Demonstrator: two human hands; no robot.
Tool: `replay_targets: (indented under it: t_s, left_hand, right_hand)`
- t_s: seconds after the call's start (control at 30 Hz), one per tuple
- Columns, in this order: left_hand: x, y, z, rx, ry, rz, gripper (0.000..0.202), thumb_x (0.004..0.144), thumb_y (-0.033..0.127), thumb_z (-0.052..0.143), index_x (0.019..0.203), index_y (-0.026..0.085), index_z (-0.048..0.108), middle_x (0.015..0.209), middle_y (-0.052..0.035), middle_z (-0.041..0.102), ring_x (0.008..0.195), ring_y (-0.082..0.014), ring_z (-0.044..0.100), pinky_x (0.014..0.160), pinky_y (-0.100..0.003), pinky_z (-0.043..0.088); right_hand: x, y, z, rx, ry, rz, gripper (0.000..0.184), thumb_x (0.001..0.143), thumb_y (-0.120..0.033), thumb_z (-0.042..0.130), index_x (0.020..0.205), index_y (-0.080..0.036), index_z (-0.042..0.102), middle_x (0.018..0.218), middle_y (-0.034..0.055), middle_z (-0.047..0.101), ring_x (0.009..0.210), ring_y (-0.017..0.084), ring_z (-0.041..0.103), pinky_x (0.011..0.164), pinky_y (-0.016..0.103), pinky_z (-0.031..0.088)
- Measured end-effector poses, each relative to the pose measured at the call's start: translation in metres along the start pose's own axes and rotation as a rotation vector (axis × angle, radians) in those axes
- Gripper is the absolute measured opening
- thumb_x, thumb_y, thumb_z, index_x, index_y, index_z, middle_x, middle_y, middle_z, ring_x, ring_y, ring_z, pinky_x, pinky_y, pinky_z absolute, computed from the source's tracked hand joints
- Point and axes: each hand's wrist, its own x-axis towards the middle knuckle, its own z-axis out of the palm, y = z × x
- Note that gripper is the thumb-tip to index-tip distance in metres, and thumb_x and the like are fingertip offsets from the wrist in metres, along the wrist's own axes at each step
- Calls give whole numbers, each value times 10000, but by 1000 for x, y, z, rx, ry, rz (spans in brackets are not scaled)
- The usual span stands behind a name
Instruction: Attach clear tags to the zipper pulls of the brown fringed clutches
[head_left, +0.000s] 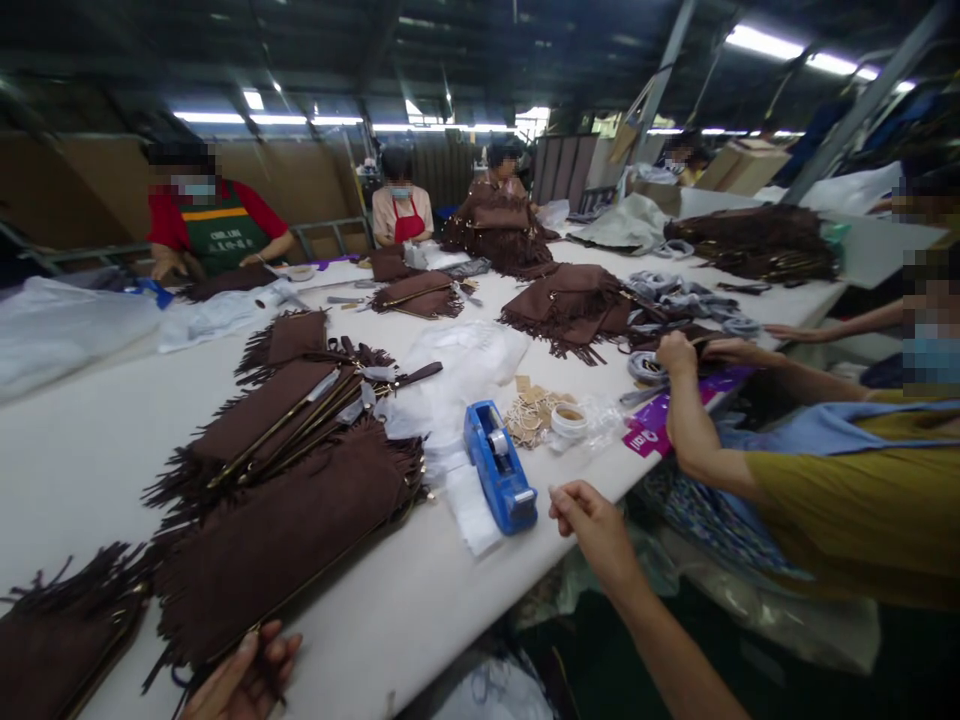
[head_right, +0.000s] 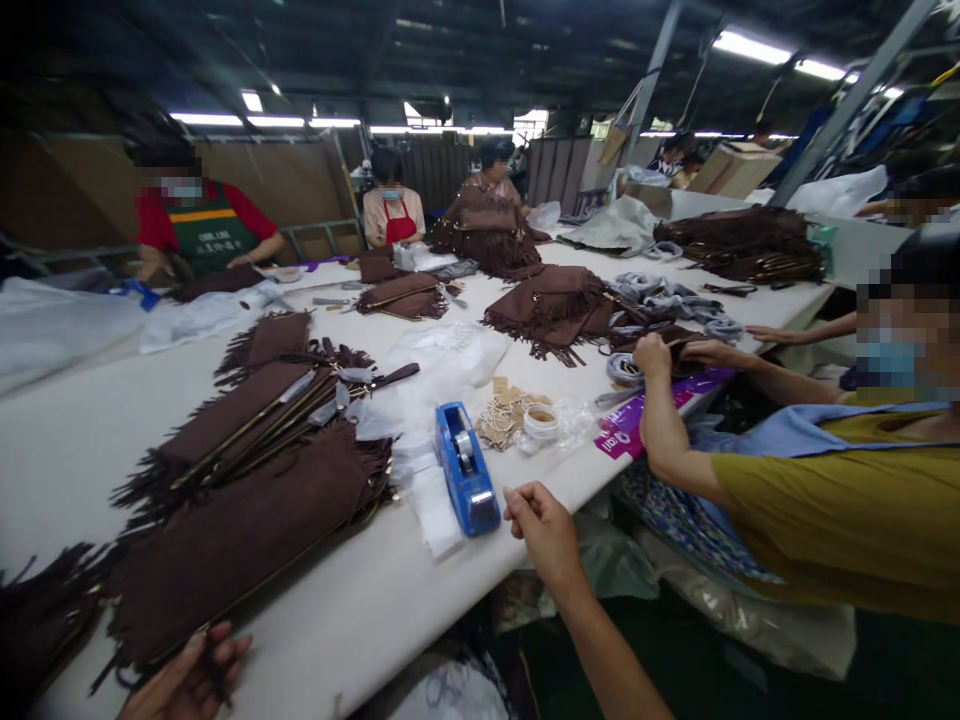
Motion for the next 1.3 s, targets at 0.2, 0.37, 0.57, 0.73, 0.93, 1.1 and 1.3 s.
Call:
replay_targets:
  t_s: [0.2, 0.37, 0.57, 0.73, 0.93, 1.1, 1.3]
  left_hand:
    - [-20, 3, 9, 11, -70, 100, 228, 754, 188, 664, 977, 137, 667, 756, -52, 689, 798, -207, 683, 660, -272, 596]
    - [-23, 2, 5, 15, -63, 91, 229, 782, 224, 649, 994, 141, 661, 772, -66, 693, 801, -204, 678, 679, -278, 589]
    - [-23, 5, 2, 82, -3, 90, 310, 754, 289, 662, 1029, 148, 650, 894, -96, 724, 906, -238, 673, 718, -279, 576]
    - [-41, 4, -15, 397, 192, 220, 355, 764, 418, 615, 1046, 204, 639, 1061, -77, 697, 1057, -284, 611, 934, -421, 478]
    - [-76, -16, 7, 857, 240, 615, 342, 809, 467, 524, 1070, 272, 630, 1177, -59, 635, 1103, -302, 560, 1009, -460, 387]
    - [-80, -28, 97, 784, -374, 883, 313, 855, 275, 504, 1142, 255, 627, 1209, -71, 624, 1153, -258, 542, 1040, -398, 389]
    - [-48, -56, 181, 1038, -718, 1035, 587, 812, 55, 392, 1374, 222, 408, 1403, -91, 487, 1280, -226, 435, 1094, -444, 347]
  right_hand:
    - [-13, -12, 11, -193, 24, -98, 309, 870, -479, 529, 771, -189, 577, 597, -16, 566, 565, 132, 528, 569, 239, 402]
    - [-43, 9, 46, -579, -207, -300, 192, 921, -309, 471, 1006, -209, 610, 831, 26, 674, 706, 163, 631, 649, 253, 490]
    - [-35, 63, 76, -1226, -206, -762, 495, 841, -2, 455, 1308, -164, 489, 1302, 155, 561, 1047, 250, 615, 841, 331, 503]
    - [-20, 61, 79, -1199, -127, -747, 173, 944, -156, 448, 981, -179, 615, 997, 76, 682, 803, 176, 654, 692, 258, 467]
    - [-17, 52, 85, -1224, -166, -653, 205, 955, -290, 466, 820, -188, 581, 811, 34, 646, 663, 148, 613, 546, 244, 364]
    - [-15, 46, 81, -1210, -282, -606, 264, 981, -241, 361, 877, -197, 600, 856, 48, 662, 727, 159, 630, 596, 241, 383]
    - [-24, 43, 69, -996, -340, -503, 324, 982, -273, 300, 948, -195, 612, 915, 64, 676, 815, 190, 639, 698, 268, 428]
